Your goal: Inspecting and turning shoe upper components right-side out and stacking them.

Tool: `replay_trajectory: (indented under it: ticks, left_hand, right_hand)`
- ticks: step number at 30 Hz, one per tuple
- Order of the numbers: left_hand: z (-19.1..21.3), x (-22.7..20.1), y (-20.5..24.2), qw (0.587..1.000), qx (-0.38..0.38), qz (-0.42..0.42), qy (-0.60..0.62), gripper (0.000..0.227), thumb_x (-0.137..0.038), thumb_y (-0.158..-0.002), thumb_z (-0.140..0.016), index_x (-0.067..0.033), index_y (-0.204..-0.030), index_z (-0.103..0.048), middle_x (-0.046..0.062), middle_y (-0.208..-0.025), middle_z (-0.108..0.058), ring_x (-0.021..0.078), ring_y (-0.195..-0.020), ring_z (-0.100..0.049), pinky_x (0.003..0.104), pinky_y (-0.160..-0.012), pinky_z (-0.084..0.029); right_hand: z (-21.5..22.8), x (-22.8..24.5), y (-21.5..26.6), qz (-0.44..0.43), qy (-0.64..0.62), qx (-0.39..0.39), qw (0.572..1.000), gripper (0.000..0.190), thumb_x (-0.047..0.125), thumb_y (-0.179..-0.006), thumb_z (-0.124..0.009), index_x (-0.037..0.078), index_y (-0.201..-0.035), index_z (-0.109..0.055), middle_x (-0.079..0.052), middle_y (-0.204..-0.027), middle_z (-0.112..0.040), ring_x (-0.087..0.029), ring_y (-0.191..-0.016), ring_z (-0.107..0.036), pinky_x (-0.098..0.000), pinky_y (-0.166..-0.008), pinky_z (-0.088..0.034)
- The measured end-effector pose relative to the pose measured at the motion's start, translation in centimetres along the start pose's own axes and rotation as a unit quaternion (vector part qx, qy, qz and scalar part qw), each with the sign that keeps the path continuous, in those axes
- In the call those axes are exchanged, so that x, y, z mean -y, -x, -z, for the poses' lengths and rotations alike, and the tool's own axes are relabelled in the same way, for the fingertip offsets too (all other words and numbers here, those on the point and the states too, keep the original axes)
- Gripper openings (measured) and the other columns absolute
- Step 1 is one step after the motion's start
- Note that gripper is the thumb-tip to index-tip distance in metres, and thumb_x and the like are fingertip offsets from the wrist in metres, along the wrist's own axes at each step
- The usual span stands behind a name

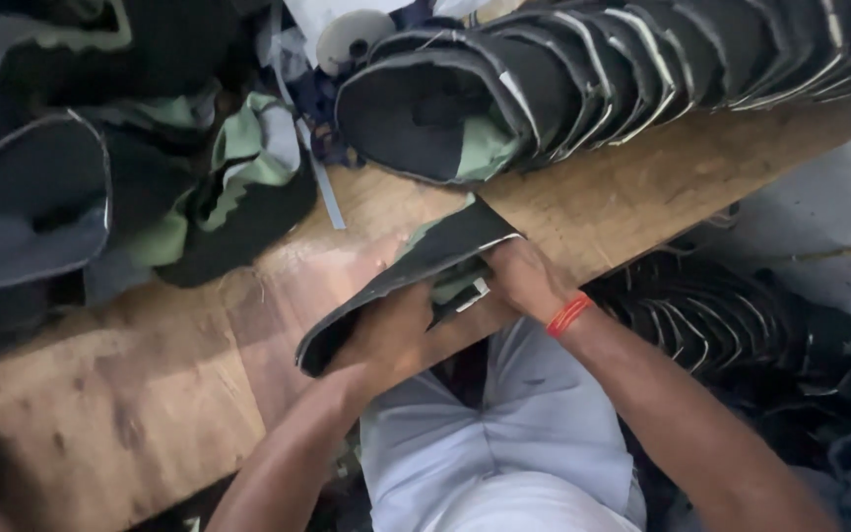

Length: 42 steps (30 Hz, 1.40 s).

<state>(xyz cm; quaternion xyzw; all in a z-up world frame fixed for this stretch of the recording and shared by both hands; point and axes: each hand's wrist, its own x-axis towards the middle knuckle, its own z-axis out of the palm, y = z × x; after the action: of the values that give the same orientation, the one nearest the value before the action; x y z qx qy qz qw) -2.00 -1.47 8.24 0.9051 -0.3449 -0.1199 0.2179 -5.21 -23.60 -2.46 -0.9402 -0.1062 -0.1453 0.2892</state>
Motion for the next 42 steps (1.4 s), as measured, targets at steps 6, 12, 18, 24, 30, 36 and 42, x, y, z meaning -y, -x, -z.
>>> replay_trajectory:
  ticks: [6, 12, 18, 24, 30, 36, 42]
  left_hand:
    - [-9.9, 6.2, -1.1, 0.996, 0.000, 0.035, -0.087, 0.060, -0.010, -0.081, -0.057, -0.0034, -0.141, -0.054, 0.027, -0.146, -0.055, 0.0467, -0.139, -0.048, 0.056, -0.112, -0.038]
    - [-11.7, 6.3, -3.7, 0.984, -0.158, -0.083, -0.005, 0.053, -0.012, -0.081, -0.067, 0.0014, -0.131, -0.060, 0.031, -0.138, -0.057, 0.0553, -0.134, -0.045, 0.066, -0.112, -0.035]
    - [-12.5, 6.5, -6.1, 0.986, -0.164, 0.002, 0.023, 0.042, -0.015, -0.086, -0.067, -0.0112, -0.128, -0.067, 0.018, -0.128, -0.066, 0.0503, -0.126, -0.050, 0.059, -0.108, -0.037]
    - [-18.9, 11.1, -9.6, 0.976, -0.207, -0.008, 0.065, 0.038, -0.013, -0.092, -0.063, -0.0080, -0.129, -0.067, 0.018, -0.129, -0.065, 0.0430, -0.126, -0.056, 0.054, -0.112, -0.041]
    - [-12.3, 8.3, -9.7, 0.985, -0.166, 0.032, 0.020, 0.048, -0.020, -0.088, -0.062, -0.0054, -0.134, -0.061, 0.021, -0.136, -0.058, 0.0437, -0.126, -0.052, 0.053, -0.105, -0.039]
    - [-11.7, 11.7, -8.0, 0.984, -0.145, -0.055, -0.094, 0.044, -0.019, -0.094, -0.056, -0.0087, -0.136, -0.063, 0.018, -0.139, -0.061, 0.0412, -0.131, -0.055, 0.050, -0.112, -0.038]
    - [-11.8, 15.0, -5.2, 0.943, -0.190, -0.190, -0.199, 0.045, -0.014, -0.095, -0.055, -0.0020, -0.138, -0.062, 0.022, -0.142, -0.061, 0.0401, -0.134, -0.057, 0.048, -0.120, -0.038]
  right_hand:
    - [-4.8, -3.6, 1.3, 0.028, 0.036, -0.032, 0.998, 0.032, 0.014, -0.075, -0.073, 0.004, -0.106, -0.074, -0.024, -0.104, -0.071, -0.046, -0.102, -0.063, -0.0529, -0.088, -0.052]
    - [-3.4, -2.5, 0.8, -0.136, 0.005, 0.061, 0.989, 0.026, 0.016, -0.081, -0.069, 0.006, -0.105, -0.075, -0.021, -0.104, -0.074, -0.041, -0.106, -0.068, -0.0498, -0.093, -0.054]
    - [-1.0, -0.6, 0.5, -0.076, -0.114, 0.003, 0.991, 0.043, 0.004, -0.080, -0.059, 0.005, -0.120, -0.072, -0.023, -0.119, -0.071, -0.042, -0.117, -0.064, -0.0463, -0.100, -0.053]
    - [0.4, 0.1, -0.2, -0.112, -0.143, 0.007, 0.983, 0.040, 0.005, -0.085, -0.065, 0.006, -0.125, -0.070, -0.022, -0.128, -0.069, -0.041, -0.123, -0.061, -0.0422, -0.101, -0.048]
    - [1.0, 0.3, -2.0, -0.106, -0.273, 0.011, 0.956, 0.044, 0.007, -0.086, -0.063, 0.005, -0.130, -0.063, -0.018, -0.137, -0.066, -0.037, -0.129, -0.060, -0.0391, -0.106, -0.046]
    - [-1.6, -2.5, -1.1, -0.043, 0.052, 0.115, 0.991, 0.042, 0.018, -0.081, -0.068, 0.014, -0.122, -0.074, -0.016, -0.106, -0.073, -0.037, -0.102, -0.068, -0.0462, -0.092, -0.055]
    - [-3.0, -2.0, -0.2, 0.127, 0.164, 0.096, 0.973, 0.037, 0.016, -0.092, -0.062, 0.010, -0.128, -0.070, -0.020, -0.103, -0.073, -0.037, -0.085, -0.068, -0.0478, -0.071, -0.054]
